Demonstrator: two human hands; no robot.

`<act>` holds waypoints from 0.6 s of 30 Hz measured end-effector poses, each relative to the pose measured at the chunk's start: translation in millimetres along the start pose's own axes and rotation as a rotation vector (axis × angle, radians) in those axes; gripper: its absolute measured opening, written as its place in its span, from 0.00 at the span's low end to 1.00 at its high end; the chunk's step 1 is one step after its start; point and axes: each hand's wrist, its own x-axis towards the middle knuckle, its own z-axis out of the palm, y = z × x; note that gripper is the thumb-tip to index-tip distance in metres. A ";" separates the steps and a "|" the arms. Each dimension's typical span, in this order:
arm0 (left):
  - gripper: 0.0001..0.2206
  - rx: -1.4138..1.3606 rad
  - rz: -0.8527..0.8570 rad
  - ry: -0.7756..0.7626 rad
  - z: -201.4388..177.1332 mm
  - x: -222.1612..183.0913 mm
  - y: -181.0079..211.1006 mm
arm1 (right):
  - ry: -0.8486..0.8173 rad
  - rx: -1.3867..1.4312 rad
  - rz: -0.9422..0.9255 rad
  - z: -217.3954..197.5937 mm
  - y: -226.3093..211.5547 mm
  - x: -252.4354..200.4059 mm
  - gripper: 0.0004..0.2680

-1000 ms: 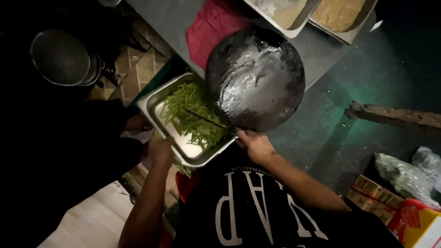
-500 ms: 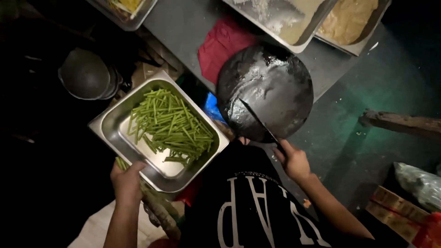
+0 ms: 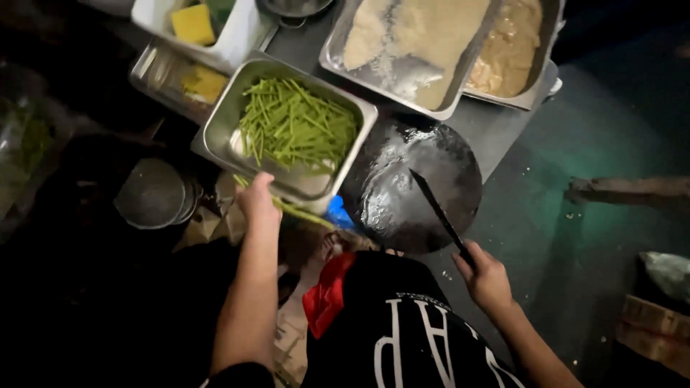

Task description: Chopping long beans into small pieces on a round wooden cutting board using a cleaver.

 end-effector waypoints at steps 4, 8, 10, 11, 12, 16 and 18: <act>0.19 -0.116 0.049 -0.026 35.5 39.0 -22.1 | -0.030 -0.003 0.231 2.9 3.5 -18.2 0.08; 0.26 0.062 0.149 -0.065 33.5 32.4 0.8 | 0.004 -0.023 0.257 11.5 8.8 -33.5 0.07; 0.30 0.237 0.190 -0.082 28.9 38.1 5.0 | -0.028 0.080 0.273 15.7 9.4 -37.0 0.07; 0.30 0.243 0.193 -0.082 25.8 34.5 8.1 | -0.029 0.086 0.277 17.1 9.5 -36.3 0.07; 0.22 0.121 0.155 -0.130 23.2 30.8 10.5 | -0.053 0.076 0.273 18.2 10.6 -34.6 0.08; 0.17 0.097 0.227 -0.138 4.0 51.0 -6.5 | 0.016 0.119 0.278 20.9 3.4 -26.1 0.10; 0.18 0.313 0.385 -0.124 -7.9 23.3 -3.9 | 0.013 0.129 0.275 23.9 13.9 -17.0 0.10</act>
